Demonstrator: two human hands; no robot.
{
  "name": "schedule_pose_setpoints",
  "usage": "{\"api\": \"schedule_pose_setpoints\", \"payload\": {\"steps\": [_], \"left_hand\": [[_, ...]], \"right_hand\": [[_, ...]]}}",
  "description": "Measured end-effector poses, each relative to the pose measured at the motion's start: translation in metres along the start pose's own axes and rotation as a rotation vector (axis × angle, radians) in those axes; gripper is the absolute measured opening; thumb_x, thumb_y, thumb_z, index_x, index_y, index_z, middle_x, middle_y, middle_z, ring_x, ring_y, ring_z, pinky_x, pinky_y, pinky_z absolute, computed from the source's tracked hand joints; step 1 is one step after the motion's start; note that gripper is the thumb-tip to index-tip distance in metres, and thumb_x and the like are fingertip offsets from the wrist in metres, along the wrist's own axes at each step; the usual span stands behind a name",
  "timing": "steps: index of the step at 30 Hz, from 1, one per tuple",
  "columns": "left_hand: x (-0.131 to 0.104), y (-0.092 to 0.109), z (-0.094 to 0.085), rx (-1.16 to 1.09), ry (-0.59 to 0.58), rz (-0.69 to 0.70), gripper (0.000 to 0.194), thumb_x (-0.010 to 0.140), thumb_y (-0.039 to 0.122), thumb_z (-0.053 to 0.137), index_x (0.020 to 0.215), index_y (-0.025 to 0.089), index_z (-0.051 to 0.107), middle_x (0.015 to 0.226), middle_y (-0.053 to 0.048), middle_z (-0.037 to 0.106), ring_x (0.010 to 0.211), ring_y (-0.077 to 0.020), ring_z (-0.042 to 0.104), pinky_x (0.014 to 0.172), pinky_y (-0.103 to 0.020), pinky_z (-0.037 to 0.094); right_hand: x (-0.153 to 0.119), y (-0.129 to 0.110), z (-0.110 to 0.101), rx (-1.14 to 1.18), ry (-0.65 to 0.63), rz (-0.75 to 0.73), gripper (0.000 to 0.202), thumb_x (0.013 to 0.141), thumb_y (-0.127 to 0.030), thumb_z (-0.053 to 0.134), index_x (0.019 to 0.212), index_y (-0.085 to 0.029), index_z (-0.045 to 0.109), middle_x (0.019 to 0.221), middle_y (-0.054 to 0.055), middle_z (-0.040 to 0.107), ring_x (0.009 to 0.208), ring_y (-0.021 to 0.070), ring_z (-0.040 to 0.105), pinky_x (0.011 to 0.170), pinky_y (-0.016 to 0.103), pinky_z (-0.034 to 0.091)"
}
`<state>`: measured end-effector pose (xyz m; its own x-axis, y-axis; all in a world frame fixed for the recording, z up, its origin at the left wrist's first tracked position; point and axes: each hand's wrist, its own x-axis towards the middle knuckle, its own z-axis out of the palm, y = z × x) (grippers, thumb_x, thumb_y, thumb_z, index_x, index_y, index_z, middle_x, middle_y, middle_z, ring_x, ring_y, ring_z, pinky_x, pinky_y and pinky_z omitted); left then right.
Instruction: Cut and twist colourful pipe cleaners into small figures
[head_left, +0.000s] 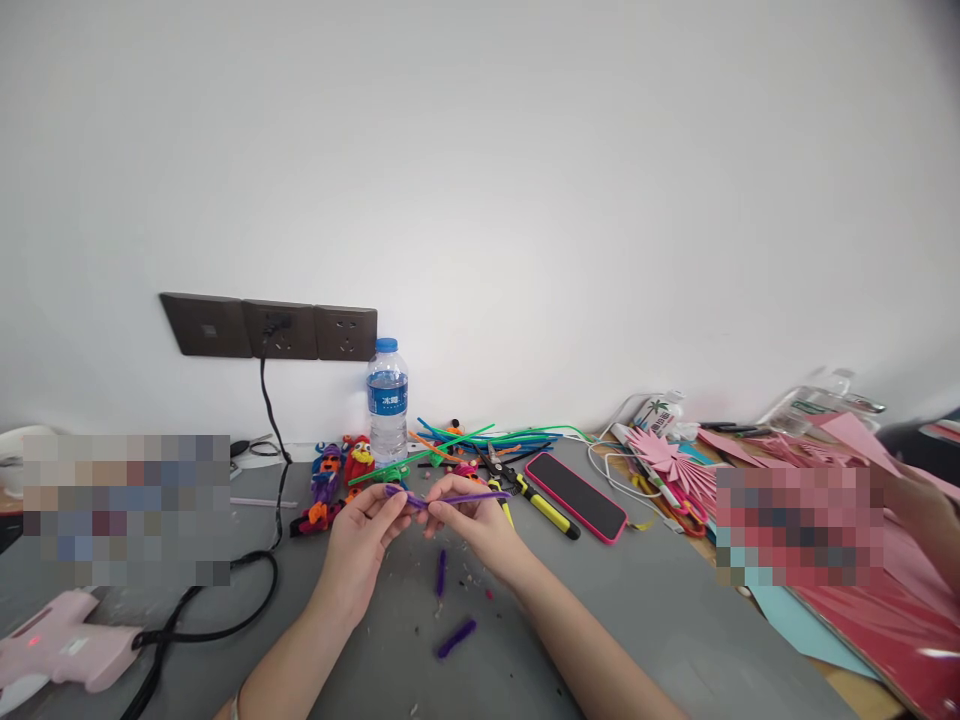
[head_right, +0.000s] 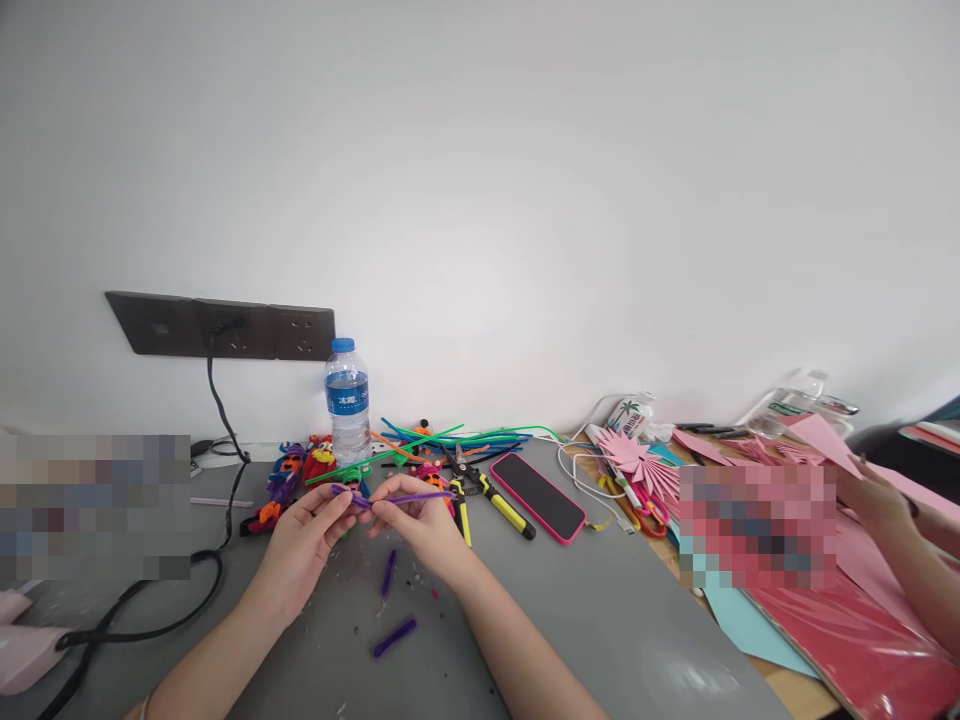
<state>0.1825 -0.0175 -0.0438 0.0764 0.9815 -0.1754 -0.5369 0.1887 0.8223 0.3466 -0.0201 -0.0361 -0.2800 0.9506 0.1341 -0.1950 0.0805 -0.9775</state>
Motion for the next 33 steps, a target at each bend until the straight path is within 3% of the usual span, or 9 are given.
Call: {"api": "schedule_pose_setpoints", "payload": {"steps": [10, 25, 29, 33], "left_hand": [[-0.0026, -0.0008, 0.0023, 0.046, -0.011, 0.014, 0.034, 0.054, 0.037, 0.089, 0.072, 0.015, 0.071, 0.071, -0.001, 0.072, 0.065, -0.011, 0.066, 0.062, -0.018, 0.055], [-0.0078, -0.0032, 0.0046, 0.053, -0.097, -0.039, 0.029, 0.058, 0.034, 0.087, 0.071, 0.014, 0.071, 0.068, -0.001, 0.069, 0.059, -0.0093, 0.06, 0.06, -0.019, 0.054], [-0.0063, -0.0038, 0.0044, 0.048, -0.082, -0.047, 0.032, 0.059, 0.035, 0.087, 0.075, 0.013, 0.07, 0.071, -0.001, 0.069, 0.062, -0.0098, 0.062, 0.062, -0.019, 0.055], [-0.0043, -0.0023, 0.0041, 0.062, -0.015, -0.031, 0.04, 0.058, 0.036, 0.087, 0.084, 0.014, 0.065, 0.068, 0.0, 0.067, 0.061, -0.0111, 0.063, 0.059, -0.02, 0.054]], "right_hand": [[-0.0007, 0.0006, -0.0006, 0.016, -0.041, -0.018, 0.026, 0.082, -0.04, 0.07, 0.083, -0.016, 0.06, 0.07, 0.0, 0.064, 0.065, 0.012, 0.062, 0.066, 0.026, 0.051], [-0.0035, -0.0026, -0.0079, -0.001, -0.283, 0.035, 0.032, 0.088, -0.049, 0.06, 0.087, -0.019, 0.051, 0.06, -0.005, 0.05, 0.057, 0.0106, 0.051, 0.064, 0.026, 0.044], [-0.0034, -0.0029, -0.0045, -0.048, -0.247, 0.029, 0.033, 0.087, -0.051, 0.06, 0.087, -0.019, 0.051, 0.06, -0.005, 0.05, 0.056, 0.0109, 0.05, 0.063, 0.026, 0.044], [0.0004, -0.0006, -0.0032, -0.085, -0.095, -0.026, 0.032, 0.084, -0.049, 0.064, 0.082, -0.019, 0.054, 0.065, -0.003, 0.052, 0.057, 0.0113, 0.051, 0.059, 0.025, 0.044]]}}
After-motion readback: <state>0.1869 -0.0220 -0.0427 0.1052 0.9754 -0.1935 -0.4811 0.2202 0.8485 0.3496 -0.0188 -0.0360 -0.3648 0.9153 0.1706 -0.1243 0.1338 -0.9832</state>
